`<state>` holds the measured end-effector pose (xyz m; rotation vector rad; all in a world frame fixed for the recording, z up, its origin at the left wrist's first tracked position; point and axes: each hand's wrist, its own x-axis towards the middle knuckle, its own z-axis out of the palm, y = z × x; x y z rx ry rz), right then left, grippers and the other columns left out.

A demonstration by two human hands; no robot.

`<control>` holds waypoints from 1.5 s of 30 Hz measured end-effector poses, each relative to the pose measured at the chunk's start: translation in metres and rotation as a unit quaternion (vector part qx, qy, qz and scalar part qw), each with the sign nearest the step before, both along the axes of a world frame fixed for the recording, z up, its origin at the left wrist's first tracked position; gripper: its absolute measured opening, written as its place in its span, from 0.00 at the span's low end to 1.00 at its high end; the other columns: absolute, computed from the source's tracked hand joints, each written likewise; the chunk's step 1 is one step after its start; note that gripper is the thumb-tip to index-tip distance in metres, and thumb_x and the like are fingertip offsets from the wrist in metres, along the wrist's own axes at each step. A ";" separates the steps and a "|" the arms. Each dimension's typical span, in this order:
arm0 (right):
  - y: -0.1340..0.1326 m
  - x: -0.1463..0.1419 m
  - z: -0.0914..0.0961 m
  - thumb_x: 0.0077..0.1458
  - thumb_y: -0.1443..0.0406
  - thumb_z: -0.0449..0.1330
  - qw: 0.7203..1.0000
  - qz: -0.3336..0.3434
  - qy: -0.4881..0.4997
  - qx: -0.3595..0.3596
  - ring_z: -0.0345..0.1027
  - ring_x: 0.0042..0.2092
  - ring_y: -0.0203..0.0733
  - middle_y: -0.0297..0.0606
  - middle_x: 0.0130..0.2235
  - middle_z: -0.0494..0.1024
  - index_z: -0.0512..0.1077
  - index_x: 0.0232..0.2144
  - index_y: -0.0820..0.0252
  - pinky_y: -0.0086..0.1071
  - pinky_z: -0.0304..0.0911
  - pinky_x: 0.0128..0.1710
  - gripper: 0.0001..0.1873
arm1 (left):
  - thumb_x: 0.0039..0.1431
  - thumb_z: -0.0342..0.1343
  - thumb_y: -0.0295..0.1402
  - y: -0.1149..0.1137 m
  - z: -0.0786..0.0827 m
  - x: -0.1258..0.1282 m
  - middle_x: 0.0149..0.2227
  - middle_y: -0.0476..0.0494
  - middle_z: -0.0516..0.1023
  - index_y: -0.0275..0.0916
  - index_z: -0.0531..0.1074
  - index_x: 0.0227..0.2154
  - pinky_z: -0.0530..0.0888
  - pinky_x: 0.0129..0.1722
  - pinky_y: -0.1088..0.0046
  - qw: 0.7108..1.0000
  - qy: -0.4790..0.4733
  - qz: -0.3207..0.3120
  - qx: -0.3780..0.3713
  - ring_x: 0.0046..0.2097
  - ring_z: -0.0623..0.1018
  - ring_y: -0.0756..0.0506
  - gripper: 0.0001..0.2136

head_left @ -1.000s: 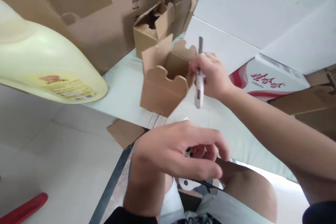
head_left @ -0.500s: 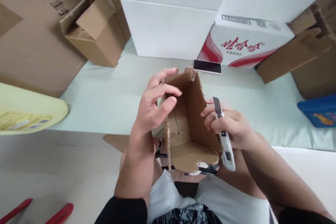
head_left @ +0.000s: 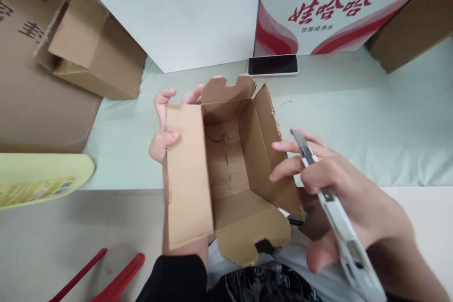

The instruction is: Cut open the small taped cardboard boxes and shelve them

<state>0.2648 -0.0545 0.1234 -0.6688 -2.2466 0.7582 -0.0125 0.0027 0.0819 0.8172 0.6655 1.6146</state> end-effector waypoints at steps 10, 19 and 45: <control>-0.015 -0.013 -0.009 0.56 0.62 0.67 0.986 -0.133 -0.050 0.084 0.76 0.61 0.57 0.38 0.43 0.87 0.61 0.37 0.49 0.60 0.63 0.64 0.16 | 0.36 0.66 0.34 -0.012 0.008 0.005 0.41 0.38 0.84 0.46 0.68 0.41 0.75 0.45 0.53 0.998 0.021 0.052 -0.022 0.45 0.78 0.34 0.25; -0.011 -0.045 -0.039 0.63 0.62 0.63 0.997 0.007 0.050 0.063 0.61 0.72 0.48 0.56 0.70 0.68 0.66 0.40 0.54 0.44 0.66 0.68 0.08 | 0.43 0.63 0.71 0.003 -0.010 -0.003 0.21 0.52 0.70 0.45 0.70 0.36 0.63 0.28 0.71 0.973 0.181 0.140 0.043 0.24 0.63 0.48 0.33; 0.006 -0.032 -0.073 0.58 0.49 0.69 0.945 -0.041 0.210 -0.247 0.67 0.69 0.53 0.44 0.66 0.74 0.59 0.44 0.48 0.55 0.62 0.67 0.25 | 0.54 0.57 0.32 -0.001 -0.027 -0.053 0.46 0.44 0.83 0.41 0.84 0.38 0.72 0.64 0.55 0.912 0.360 0.169 -0.097 0.55 0.78 0.39 0.13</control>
